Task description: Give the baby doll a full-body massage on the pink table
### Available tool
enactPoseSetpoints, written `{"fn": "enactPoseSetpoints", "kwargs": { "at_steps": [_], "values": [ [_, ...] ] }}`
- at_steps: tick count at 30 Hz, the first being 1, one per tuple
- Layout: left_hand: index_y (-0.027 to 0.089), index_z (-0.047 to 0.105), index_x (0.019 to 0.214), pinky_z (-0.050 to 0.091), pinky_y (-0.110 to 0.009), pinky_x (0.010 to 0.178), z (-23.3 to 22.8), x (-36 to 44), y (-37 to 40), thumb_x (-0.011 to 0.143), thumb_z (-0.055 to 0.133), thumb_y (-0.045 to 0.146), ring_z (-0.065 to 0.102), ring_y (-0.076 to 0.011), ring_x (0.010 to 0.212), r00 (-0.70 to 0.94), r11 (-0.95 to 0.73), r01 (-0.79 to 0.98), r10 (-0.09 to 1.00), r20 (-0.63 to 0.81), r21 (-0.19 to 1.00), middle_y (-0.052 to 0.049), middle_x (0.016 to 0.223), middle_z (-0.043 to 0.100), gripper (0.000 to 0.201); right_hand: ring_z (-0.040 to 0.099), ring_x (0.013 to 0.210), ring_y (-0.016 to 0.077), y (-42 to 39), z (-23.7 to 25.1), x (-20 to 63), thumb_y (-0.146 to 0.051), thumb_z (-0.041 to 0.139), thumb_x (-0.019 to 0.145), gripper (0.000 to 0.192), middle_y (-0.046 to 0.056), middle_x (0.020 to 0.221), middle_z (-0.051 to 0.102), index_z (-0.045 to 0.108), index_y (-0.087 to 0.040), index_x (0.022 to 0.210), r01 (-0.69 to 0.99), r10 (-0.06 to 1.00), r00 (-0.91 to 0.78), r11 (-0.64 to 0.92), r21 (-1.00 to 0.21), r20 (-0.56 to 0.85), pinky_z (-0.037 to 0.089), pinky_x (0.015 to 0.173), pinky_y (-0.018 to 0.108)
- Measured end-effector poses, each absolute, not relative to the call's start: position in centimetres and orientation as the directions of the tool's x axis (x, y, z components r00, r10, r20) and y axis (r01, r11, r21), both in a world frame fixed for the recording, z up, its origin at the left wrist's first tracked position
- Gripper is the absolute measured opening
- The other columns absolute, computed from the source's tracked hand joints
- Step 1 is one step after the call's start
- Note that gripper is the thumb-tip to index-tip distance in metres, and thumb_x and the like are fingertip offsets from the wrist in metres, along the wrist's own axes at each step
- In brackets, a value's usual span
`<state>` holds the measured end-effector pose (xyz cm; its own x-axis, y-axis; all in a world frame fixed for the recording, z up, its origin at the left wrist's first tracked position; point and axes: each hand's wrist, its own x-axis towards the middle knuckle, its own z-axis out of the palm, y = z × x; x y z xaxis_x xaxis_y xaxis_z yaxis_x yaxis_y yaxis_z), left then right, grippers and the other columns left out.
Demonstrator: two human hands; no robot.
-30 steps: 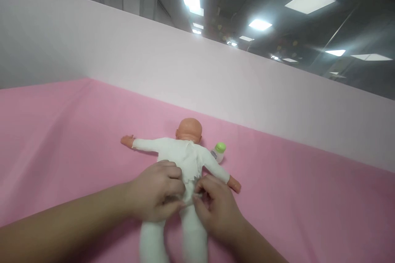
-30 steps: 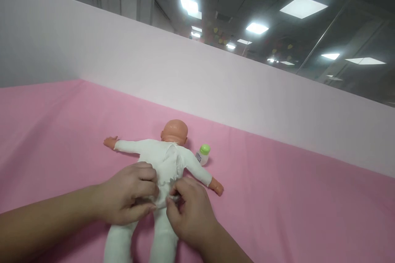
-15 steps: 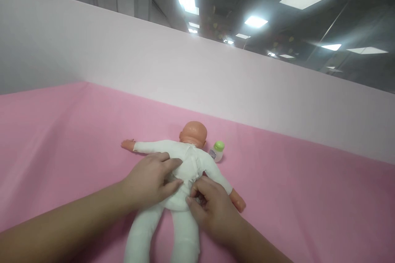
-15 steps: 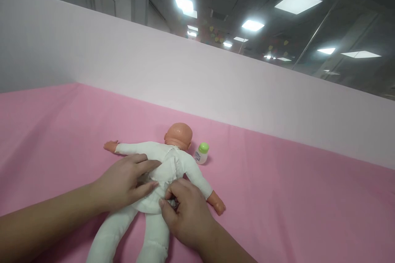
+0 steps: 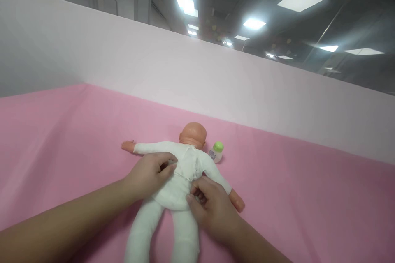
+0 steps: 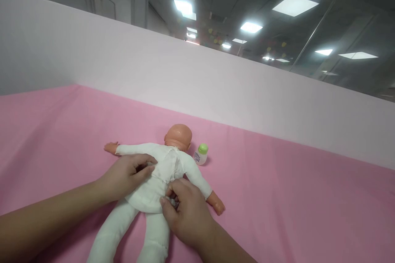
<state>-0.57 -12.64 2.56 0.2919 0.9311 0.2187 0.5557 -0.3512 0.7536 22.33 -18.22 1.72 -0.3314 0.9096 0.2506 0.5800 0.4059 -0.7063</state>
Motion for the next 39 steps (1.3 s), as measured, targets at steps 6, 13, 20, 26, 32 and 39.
{"fn": "enactPoseSetpoints", "kwargs": {
  "at_steps": [6,13,20,26,32,39],
  "values": [
    [0.021,0.069,0.103,0.044,-0.031,0.059,2.0,-0.8,-12.1,0.095,0.052,0.036,0.059,-0.0191,0.064,0.247,-0.348,0.517,0.935,0.253,0.782,0.001,0.070,0.064,0.024,0.059,0.072,0.0146,-17.9,1.3,22.6,-0.020,0.063,0.088,0.019,-0.002,0.083,0.063,0.065,-0.024,0.106,0.554,0.939,-0.283,0.325,-0.766,0.194,0.050,0.065,0.027],
    [0.018,0.068,0.101,0.053,-0.039,0.080,2.4,-1.0,-14.0,0.085,0.061,0.024,0.061,-0.0238,0.091,0.466,-0.808,0.408,0.585,0.664,0.425,-0.012,0.108,0.061,0.019,0.061,0.074,0.0155,-17.9,1.1,22.7,-0.023,0.062,0.091,0.053,-0.002,0.085,0.065,0.052,-0.027,0.143,0.508,0.946,-0.287,0.284,-0.813,0.151,0.054,0.072,0.030],
    [0.029,0.067,0.129,0.034,-0.065,0.114,1.4,-0.2,-14.6,0.084,0.069,0.034,0.033,-0.0435,0.145,0.621,-0.837,0.509,0.519,0.587,0.201,-0.012,0.161,0.036,0.045,0.060,0.075,0.0155,-17.9,1.3,22.7,-0.022,0.061,0.092,0.063,-0.002,0.086,0.063,0.044,-0.029,0.152,0.469,0.940,-0.307,0.284,-0.836,0.147,0.055,0.074,0.031],
    [0.021,0.067,0.124,0.042,-0.062,0.108,1.3,-1.0,-13.1,0.096,0.055,0.042,0.044,-0.0395,0.138,0.362,-0.574,0.753,0.770,0.526,0.322,-0.018,0.156,0.042,0.037,0.063,0.077,0.0163,-18.0,1.5,22.6,-0.019,0.062,0.089,0.050,-0.001,0.087,0.065,0.061,-0.028,0.138,0.523,0.937,-0.302,0.319,-0.790,0.178,0.056,0.074,0.032],
    [0.019,0.071,0.104,0.045,-0.057,0.098,2.8,-1.8,-12.9,0.095,0.054,0.035,0.055,-0.0364,0.117,0.274,-0.550,0.789,0.712,0.646,0.272,-0.016,0.131,0.059,0.024,0.064,0.075,0.0170,-18.0,1.5,22.5,-0.020,0.061,0.089,0.042,0.000,0.085,0.068,0.066,-0.024,0.131,0.571,0.939,-0.266,0.335,-0.750,0.217,0.056,0.073,0.033],
    [0.018,0.066,0.080,0.044,-0.038,0.067,3.3,-0.3,-15.0,0.093,0.046,0.022,0.053,-0.0214,0.071,0.575,-0.781,0.578,0.596,0.561,0.237,-0.005,0.074,0.057,0.024,0.065,0.078,0.0190,-17.8,1.2,22.6,-0.025,0.061,0.091,0.046,0.001,0.088,0.067,0.063,-0.027,0.136,0.644,0.941,-0.247,0.337,-0.687,0.230,0.055,0.076,0.035]
  ]
}}
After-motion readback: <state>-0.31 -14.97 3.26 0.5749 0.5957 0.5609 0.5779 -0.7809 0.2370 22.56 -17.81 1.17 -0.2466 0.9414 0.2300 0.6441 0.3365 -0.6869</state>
